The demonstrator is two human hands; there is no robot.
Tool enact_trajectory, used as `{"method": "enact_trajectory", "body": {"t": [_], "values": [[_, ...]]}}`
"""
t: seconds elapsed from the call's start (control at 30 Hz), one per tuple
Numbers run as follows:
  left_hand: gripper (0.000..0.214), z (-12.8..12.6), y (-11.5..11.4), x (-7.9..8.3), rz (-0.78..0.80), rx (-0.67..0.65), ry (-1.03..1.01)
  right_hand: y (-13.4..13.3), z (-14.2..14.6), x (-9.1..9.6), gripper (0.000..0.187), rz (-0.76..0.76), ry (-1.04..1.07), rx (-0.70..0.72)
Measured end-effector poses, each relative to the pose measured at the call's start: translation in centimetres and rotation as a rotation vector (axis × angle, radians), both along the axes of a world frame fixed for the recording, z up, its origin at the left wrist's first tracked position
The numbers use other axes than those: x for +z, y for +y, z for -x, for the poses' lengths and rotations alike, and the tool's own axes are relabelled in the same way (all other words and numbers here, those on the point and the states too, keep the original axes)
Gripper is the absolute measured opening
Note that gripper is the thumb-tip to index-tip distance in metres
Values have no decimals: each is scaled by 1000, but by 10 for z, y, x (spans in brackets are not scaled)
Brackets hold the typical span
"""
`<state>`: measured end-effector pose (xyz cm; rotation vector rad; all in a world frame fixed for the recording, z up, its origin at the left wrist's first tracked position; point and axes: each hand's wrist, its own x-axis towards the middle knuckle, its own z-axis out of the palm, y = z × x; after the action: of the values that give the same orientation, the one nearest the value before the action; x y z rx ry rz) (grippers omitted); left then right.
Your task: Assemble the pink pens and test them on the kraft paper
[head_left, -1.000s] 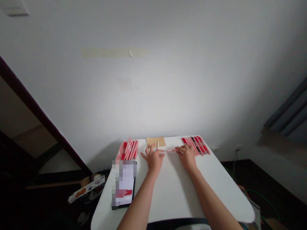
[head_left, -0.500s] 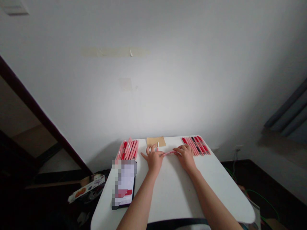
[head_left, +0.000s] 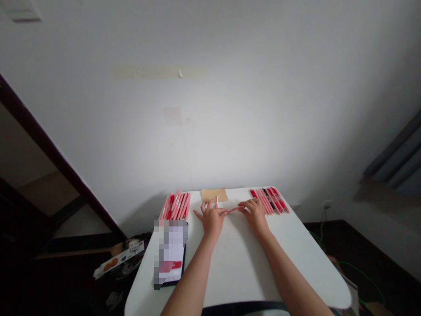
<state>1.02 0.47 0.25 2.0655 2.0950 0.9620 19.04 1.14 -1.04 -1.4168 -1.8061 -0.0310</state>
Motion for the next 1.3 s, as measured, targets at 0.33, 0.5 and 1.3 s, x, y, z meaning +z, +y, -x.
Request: {"method": "enact_trajectory", "body": {"t": [0.33,0.5,1.3], "values": [[14,-1,0,2,17,5,-7,4,-2,-5,27,-27,11,9],[12,-1,-1,2,23,2,-14,5,-2,-8,19,-6,12,-8],[7,-4,-2,6,-58,87,-22,6,-6,-11,24,-4,129,-123]]}}
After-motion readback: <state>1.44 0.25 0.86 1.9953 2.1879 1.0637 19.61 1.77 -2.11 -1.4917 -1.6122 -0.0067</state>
